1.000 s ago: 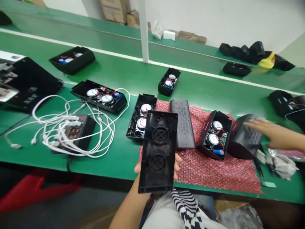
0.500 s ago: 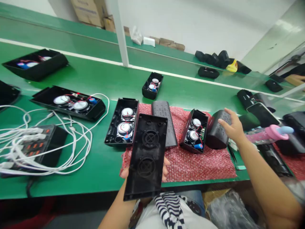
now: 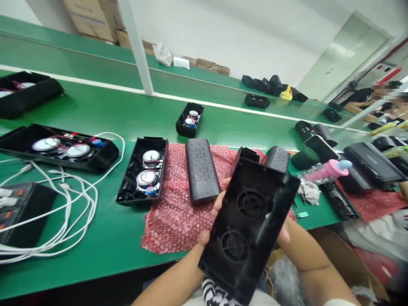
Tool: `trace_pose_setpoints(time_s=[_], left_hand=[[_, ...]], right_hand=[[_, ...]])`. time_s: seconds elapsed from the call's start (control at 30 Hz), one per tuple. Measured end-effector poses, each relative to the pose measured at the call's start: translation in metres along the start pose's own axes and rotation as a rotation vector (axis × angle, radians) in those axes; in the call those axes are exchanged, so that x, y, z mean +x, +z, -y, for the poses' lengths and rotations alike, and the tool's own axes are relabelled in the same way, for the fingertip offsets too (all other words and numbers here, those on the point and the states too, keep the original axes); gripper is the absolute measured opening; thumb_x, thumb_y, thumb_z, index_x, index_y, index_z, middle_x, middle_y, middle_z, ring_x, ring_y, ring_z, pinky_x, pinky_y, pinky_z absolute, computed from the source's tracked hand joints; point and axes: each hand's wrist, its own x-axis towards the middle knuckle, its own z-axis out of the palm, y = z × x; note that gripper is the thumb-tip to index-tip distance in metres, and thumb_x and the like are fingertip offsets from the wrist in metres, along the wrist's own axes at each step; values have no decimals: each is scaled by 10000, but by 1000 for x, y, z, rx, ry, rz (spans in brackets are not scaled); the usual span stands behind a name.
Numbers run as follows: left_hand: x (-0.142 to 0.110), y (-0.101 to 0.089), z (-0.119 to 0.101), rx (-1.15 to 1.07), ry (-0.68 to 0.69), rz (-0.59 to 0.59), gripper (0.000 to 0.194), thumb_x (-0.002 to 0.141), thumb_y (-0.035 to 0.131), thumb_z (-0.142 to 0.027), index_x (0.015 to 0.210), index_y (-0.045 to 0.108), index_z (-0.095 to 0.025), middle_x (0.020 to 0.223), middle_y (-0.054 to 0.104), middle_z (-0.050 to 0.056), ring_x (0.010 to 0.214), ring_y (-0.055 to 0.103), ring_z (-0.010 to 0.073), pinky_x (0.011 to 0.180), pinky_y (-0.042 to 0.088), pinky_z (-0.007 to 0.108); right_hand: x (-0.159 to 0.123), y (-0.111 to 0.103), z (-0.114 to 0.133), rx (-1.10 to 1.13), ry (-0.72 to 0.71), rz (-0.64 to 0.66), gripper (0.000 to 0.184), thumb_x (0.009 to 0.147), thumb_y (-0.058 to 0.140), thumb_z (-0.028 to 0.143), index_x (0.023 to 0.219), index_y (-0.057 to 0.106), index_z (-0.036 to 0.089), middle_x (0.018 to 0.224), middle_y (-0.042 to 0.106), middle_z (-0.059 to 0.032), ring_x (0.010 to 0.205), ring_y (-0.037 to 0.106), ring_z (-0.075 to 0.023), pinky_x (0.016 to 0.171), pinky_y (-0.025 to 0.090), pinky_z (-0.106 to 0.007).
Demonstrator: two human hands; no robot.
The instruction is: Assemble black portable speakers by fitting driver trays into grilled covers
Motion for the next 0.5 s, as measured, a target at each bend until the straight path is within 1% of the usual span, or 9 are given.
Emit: trace_pose_setpoints(time_s=[0.07,0.13,0.17,0.23,0.27,0.33,0.4,0.47,0.5], left_hand=[[0,-13,-2,-180,-47,-7,519,951,344,-488,1186,618,-115,916,716,88,752,682,196,590,545,284],[-2,-33,-4,-222,-57,-60,399,953,400,-405,1238,583,-194,996,705,105,829,681,225,689,552,324],[-4,-44,-5,-144,-20,-105,351,912,504,-363,1213,601,-212,1018,696,107,871,668,238,747,544,342],[-10,-63,-6,120,121,-193,329,787,666,-207,1115,656,-223,998,690,96,908,641,246,819,517,361],[-13,-71,-5,261,202,-219,328,758,668,-138,1076,666,-219,953,692,87,886,635,236,818,511,357],[-20,-84,0,460,325,-248,293,767,612,-65,1023,657,-199,851,686,63,795,630,200,761,517,326],[-26,-93,8,596,368,-272,250,782,588,-31,981,638,-175,819,678,56,761,625,176,741,517,299],[-30,-99,16,675,363,-291,215,789,597,-19,946,629,-161,806,676,55,754,623,166,748,513,290],[-31,-101,19,693,354,-297,201,793,599,-20,937,626,-157,804,677,55,754,623,163,752,511,289]], right_hand=[[-6,5,45,-217,-23,-108,941,645,720,570,1431,299,269,1291,567,-130,1177,577,-306,940,465,-538],[-12,6,93,-717,-105,-300,864,701,676,550,1436,287,311,1376,511,-92,1198,571,-268,951,468,-515],[-15,3,113,-1022,-126,-369,794,739,612,575,1422,327,289,1428,469,-80,1217,559,-245,966,474,-479],[-16,-12,141,-1512,-109,-417,636,796,516,565,1328,480,218,1475,426,-60,1290,494,-223,1021,461,-402],[-16,-24,147,-1678,-63,-387,512,805,520,505,1224,563,212,1475,428,-67,1334,442,-237,1031,465,-410],[-12,-51,142,-1887,120,-210,531,750,598,274,1266,563,157,1458,444,-110,1395,339,-302,1145,295,-510],[-9,-78,120,-2024,354,74,750,647,607,62,1375,455,160,1484,389,-160,1413,277,-363,1112,217,-666],[-7,-99,94,-2095,573,344,891,595,573,-11,1440,347,158,1512,327,-189,1415,260,-371,1060,244,-714],[-7,-107,81,-2092,634,418,925,578,568,-23,1451,323,159,1518,313,-193,1418,251,-365,1049,268,-710]])
